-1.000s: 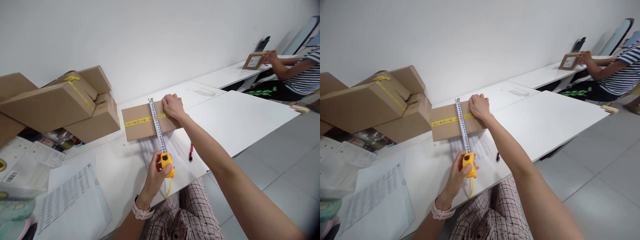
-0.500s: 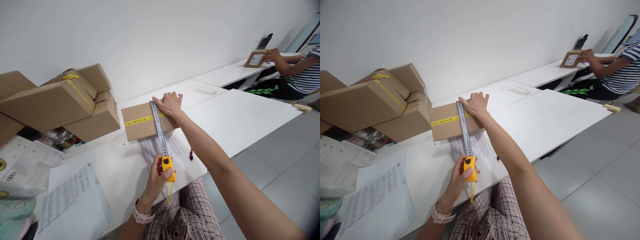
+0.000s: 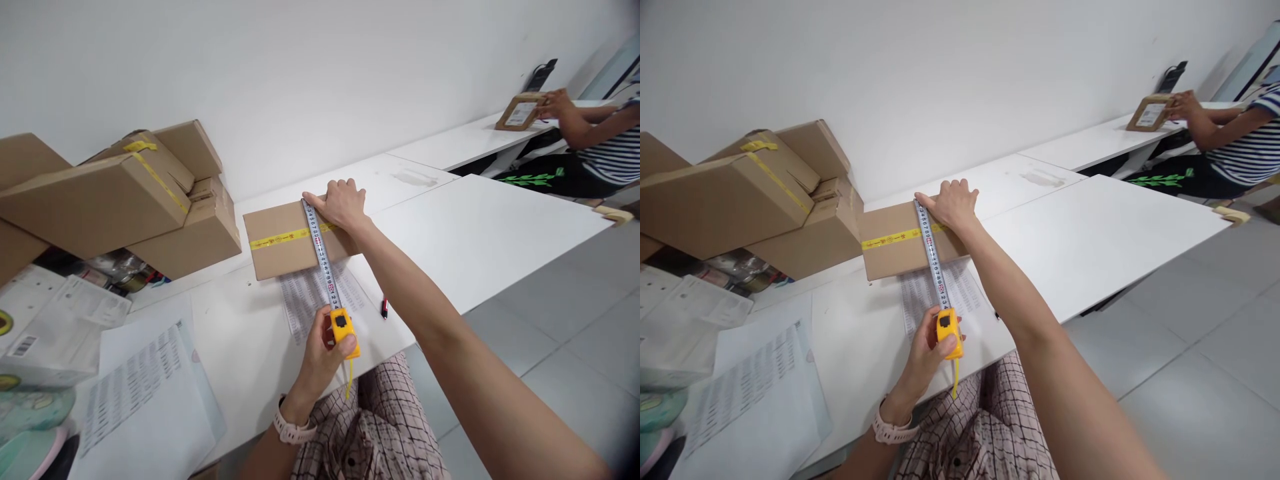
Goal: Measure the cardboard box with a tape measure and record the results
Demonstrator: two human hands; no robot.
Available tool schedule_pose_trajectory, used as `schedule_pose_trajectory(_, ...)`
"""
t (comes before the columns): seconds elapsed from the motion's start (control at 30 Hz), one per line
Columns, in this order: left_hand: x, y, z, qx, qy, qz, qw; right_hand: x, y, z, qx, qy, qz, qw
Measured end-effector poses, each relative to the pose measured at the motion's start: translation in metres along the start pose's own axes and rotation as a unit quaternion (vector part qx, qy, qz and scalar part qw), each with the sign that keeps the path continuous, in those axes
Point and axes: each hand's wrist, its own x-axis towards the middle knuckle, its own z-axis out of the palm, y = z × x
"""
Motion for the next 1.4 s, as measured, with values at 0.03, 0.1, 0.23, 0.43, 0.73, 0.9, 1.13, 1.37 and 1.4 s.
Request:
schedule_pose_trajectory(0.03, 0.0002, -0.0004, -0.0008, 0.002, -0.001, 0.000, 1.000, -0.0004, -0.0002, -0.0004, 0.000, -0.002, 0.001, 1.000)
schedule_pose_trajectory(0.1, 0.0007, -0.0009, -0.0034, 0.002, -0.006, -0.001, 1.000, -0.0012, -0.0008, -0.0012, 0.000, -0.004, 0.002, 1.000)
schedule_pose_trajectory(0.23, 0.0015, -0.0017, -0.0083, -0.005, -0.008, -0.010, 1.000, -0.0030, -0.0022, -0.0027, 0.001, 0.000, 0.002, 1.000)
schedule_pose_trajectory(0.43, 0.0011, -0.0023, -0.0089, -0.004, -0.010, -0.011, 1.000, -0.0031, -0.0014, -0.0026, 0.002, 0.000, 0.004, 1.000)
schedule_pose_trajectory(0.73, 0.0007, -0.0028, -0.0088, -0.007, -0.012, -0.010, 1.000, -0.0021, 0.0005, 0.0004, 0.008, 0.010, 0.001, 1.000)
schedule_pose_trajectory(0.9, 0.0009, -0.0030, -0.0082, -0.003, -0.013, -0.005, 1.000, -0.0034, -0.0011, -0.0019, 0.005, 0.003, 0.000, 1.000)
schedule_pose_trajectory(1.13, 0.0011, -0.0054, -0.0089, -0.009, -0.005, -0.010, 1.000, -0.0048, -0.0028, -0.0050, 0.004, -0.004, 0.005, 1.000)
schedule_pose_trajectory(1.37, -0.0019, -0.0044, -0.0080, -0.008, -0.014, -0.006, 1.000, -0.0070, -0.0017, -0.0054, 0.001, -0.006, 0.007, 1.000)
schedule_pose_trajectory(1.4, -0.0043, -0.0050, -0.0091, -0.009, -0.013, -0.004, 1.000, -0.0077, -0.0008, -0.0055, 0.002, -0.005, 0.006, 1.000)
